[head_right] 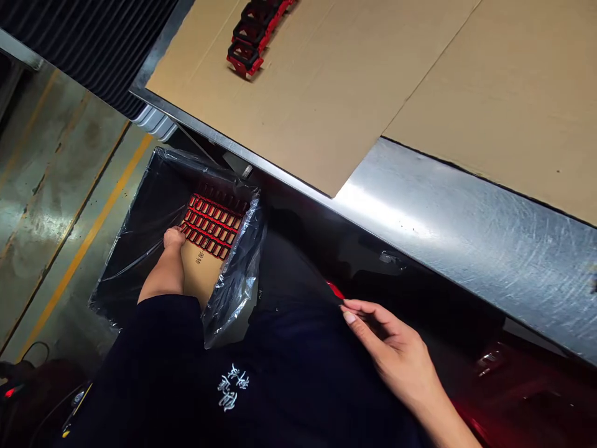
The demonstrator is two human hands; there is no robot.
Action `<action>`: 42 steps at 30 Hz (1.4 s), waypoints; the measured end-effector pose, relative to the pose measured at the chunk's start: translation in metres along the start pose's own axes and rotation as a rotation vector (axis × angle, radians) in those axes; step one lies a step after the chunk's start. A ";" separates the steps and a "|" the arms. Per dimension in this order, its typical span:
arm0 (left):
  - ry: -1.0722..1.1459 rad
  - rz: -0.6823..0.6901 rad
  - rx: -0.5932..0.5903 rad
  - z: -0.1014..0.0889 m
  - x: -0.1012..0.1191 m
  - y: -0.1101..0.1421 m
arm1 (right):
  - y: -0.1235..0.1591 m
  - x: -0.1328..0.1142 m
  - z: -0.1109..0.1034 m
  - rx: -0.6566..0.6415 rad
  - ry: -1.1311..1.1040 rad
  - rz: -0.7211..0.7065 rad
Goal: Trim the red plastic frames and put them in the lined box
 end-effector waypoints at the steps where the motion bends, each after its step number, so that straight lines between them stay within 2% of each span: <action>1: 0.008 0.010 0.012 -0.001 0.002 0.004 | 0.000 0.000 0.000 -0.006 0.007 -0.007; 6: 0.076 0.079 0.130 -0.024 0.012 0.048 | -0.001 0.000 0.002 -0.057 -0.004 -0.061; 9: 0.146 0.212 0.249 -0.048 0.027 0.097 | -0.001 0.000 0.003 -0.104 -0.014 -0.118; 11: 0.207 0.370 0.329 -0.064 0.042 0.143 | 0.000 -0.004 0.005 -0.144 0.001 -0.181; 13: 0.277 0.569 0.374 -0.078 0.060 0.197 | 0.004 -0.012 0.005 -0.184 0.014 -0.263; 16: 0.377 0.934 0.356 -0.095 0.091 0.284 | 0.015 -0.032 -0.001 -0.239 -0.021 -0.400; 18: 0.478 1.456 0.457 -0.106 0.112 0.340 | 0.023 -0.045 -0.010 -0.276 -0.055 -0.503; 20: 0.473 1.761 0.517 -0.113 0.130 0.381 | 0.031 -0.056 -0.021 -0.284 -0.085 -0.592; 22: 0.413 1.905 0.511 -0.116 0.147 0.408 | 0.037 -0.062 -0.033 -0.280 -0.104 -0.648; 26: 0.284 2.092 0.471 -0.115 0.173 0.442 | 0.047 -0.061 -0.055 -0.301 -0.092 -0.720; 31: 0.177 2.229 0.423 -0.115 0.188 0.465 | 0.054 -0.057 -0.070 -0.378 0.007 -0.834; 34: 0.187 2.266 0.421 -0.113 0.191 0.468 | 0.057 -0.059 -0.075 -0.408 0.055 -0.892; 39: 0.360 2.269 0.522 -0.107 0.190 0.464 | 0.062 -0.066 -0.079 -0.440 0.121 -0.927; 42: 0.375 2.265 0.549 -0.105 0.189 0.464 | 0.063 -0.066 -0.080 -0.453 0.154 -0.931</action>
Point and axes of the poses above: each hand's wrist, its own y-axis away from the middle knuckle, its own z-axis out of the palm, x = y × z, the point moved 2 cm from there along -y, towards the middle knuckle, and after that the axes turned 10 degrees about -y, right-handed, at the moved point
